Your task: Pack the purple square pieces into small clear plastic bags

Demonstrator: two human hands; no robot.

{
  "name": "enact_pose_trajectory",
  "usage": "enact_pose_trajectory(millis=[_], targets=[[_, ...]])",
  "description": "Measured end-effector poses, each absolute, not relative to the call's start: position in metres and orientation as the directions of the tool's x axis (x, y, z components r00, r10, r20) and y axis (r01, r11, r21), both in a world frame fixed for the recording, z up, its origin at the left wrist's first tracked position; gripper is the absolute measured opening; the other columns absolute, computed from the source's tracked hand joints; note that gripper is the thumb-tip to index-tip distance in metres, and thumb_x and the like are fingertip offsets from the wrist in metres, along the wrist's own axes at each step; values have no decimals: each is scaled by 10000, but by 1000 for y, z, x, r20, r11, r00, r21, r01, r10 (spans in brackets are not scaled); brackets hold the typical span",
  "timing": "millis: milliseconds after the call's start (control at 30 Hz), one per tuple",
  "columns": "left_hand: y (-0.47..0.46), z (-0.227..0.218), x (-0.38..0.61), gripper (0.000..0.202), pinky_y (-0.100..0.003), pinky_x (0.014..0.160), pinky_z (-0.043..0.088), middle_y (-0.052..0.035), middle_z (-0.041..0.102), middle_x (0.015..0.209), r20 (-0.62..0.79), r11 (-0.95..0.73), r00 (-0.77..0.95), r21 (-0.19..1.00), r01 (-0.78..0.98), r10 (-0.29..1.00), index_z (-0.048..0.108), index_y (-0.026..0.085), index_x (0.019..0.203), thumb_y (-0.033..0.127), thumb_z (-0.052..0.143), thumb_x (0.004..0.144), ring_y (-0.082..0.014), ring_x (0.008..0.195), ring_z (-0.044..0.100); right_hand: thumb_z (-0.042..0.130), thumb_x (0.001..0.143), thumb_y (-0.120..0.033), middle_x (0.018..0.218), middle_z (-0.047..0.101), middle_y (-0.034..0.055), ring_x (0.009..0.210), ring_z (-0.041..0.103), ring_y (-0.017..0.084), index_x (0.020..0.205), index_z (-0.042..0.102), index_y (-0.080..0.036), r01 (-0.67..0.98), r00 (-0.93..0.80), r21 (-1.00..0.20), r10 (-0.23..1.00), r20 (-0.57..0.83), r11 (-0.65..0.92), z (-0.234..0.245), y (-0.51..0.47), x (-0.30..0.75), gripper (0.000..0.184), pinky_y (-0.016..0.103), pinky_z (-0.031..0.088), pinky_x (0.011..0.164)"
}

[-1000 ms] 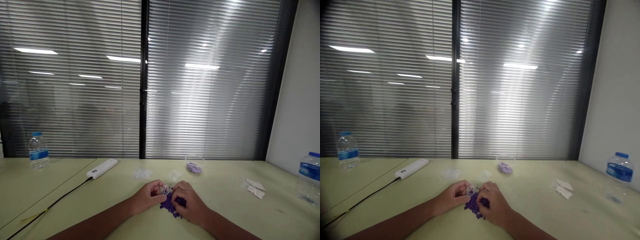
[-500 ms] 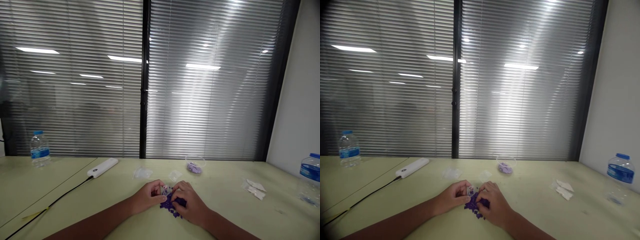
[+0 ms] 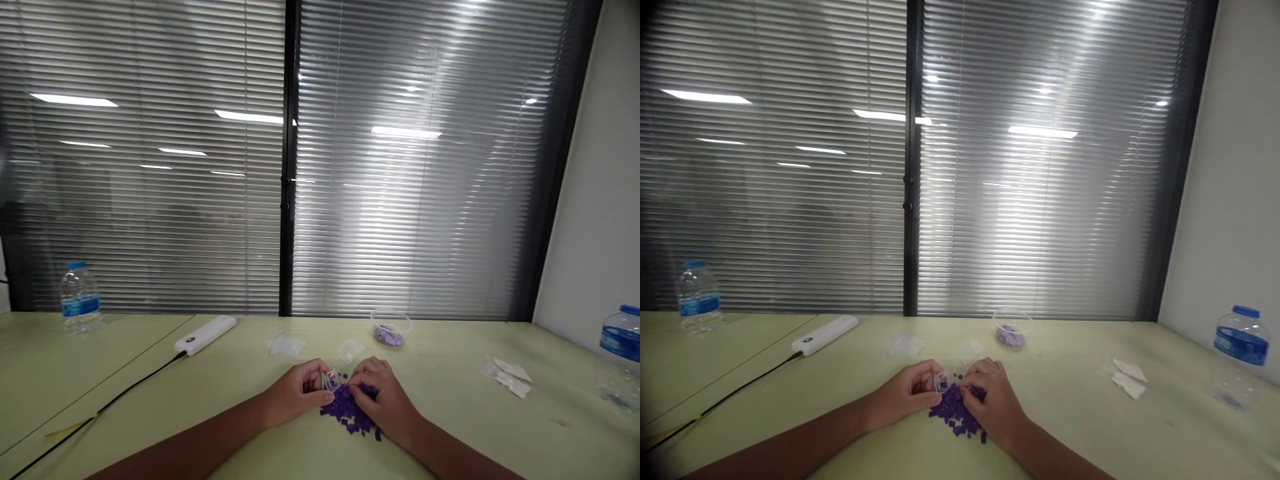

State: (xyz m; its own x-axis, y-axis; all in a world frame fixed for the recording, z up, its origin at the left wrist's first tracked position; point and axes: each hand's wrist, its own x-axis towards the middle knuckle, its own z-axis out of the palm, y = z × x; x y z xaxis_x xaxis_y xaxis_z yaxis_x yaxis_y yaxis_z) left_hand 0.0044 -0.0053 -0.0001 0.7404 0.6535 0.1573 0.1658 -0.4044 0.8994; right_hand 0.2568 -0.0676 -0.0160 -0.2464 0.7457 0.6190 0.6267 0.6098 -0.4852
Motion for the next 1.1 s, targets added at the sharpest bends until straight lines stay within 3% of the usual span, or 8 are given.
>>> enact_pose_trajectory(millis=[200, 367, 533, 800, 1100], targets=[[-9, 4, 5, 484, -231, 617, 304, 66, 461, 756, 142, -414, 749, 890, 189, 647, 646, 178, 1078, 595, 793, 882, -126, 690, 425, 688, 965, -258, 899, 764, 20, 914, 680, 230, 905, 810, -281, 592, -169, -517, 722, 670, 618, -17, -65, 262, 137, 390, 436, 890], [-13, 5, 6, 513, -230, 622, 320, 66, 458, 747, 131, -433, 752, 874, 220, 646, 648, 183, 1111, 600, 809, 859, -128, 687, 424, 660, 1001, -234, 891, 741, 14, 899, 662, 218, 1007, 788, -291, 566, -237, -408, 616, 751, 717, -13, -73, 259, 141, 375, 430, 848], [-16, 4, 6, 484, -227, 594, 311, 67, 471, 744, 134, -508, 768, 818, 271, 626, 656, 191, 1134, 544, 825, 849, -125, 668, 412, 708, 990, -239, 836, 730, -8, 846, 648, 199, 986, 767, -275, 570, -306, -323, 561, 769, 755, -12, -74, 256, 69, 371, 407, 832], [-19, 6, 5, 400, -224, 596, 312, 70, 467, 750, 152, -562, 766, 769, 305, 624, 676, 203, 1123, 474, 817, 865, -123, 672, 415, 747, 980, -312, 798, 697, -15, 820, 627, 190, 879, 716, -236, 594, -304, -312, 566, 766, 741, -17, -69, 257, 130, 360, 392, 816], [-20, 7, 5, 392, -222, 587, 310, 71, 474, 751, 151, -560, 774, 775, 294, 615, 668, 208, 1133, 471, 800, 875, -123, 667, 414, 624, 1053, -240, 852, 706, -5, 853, 624, 198, 1012, 732, -266, 596, -302, -340, 596, 744, 728, -13, -73, 259, 118, 368, 400, 822]])
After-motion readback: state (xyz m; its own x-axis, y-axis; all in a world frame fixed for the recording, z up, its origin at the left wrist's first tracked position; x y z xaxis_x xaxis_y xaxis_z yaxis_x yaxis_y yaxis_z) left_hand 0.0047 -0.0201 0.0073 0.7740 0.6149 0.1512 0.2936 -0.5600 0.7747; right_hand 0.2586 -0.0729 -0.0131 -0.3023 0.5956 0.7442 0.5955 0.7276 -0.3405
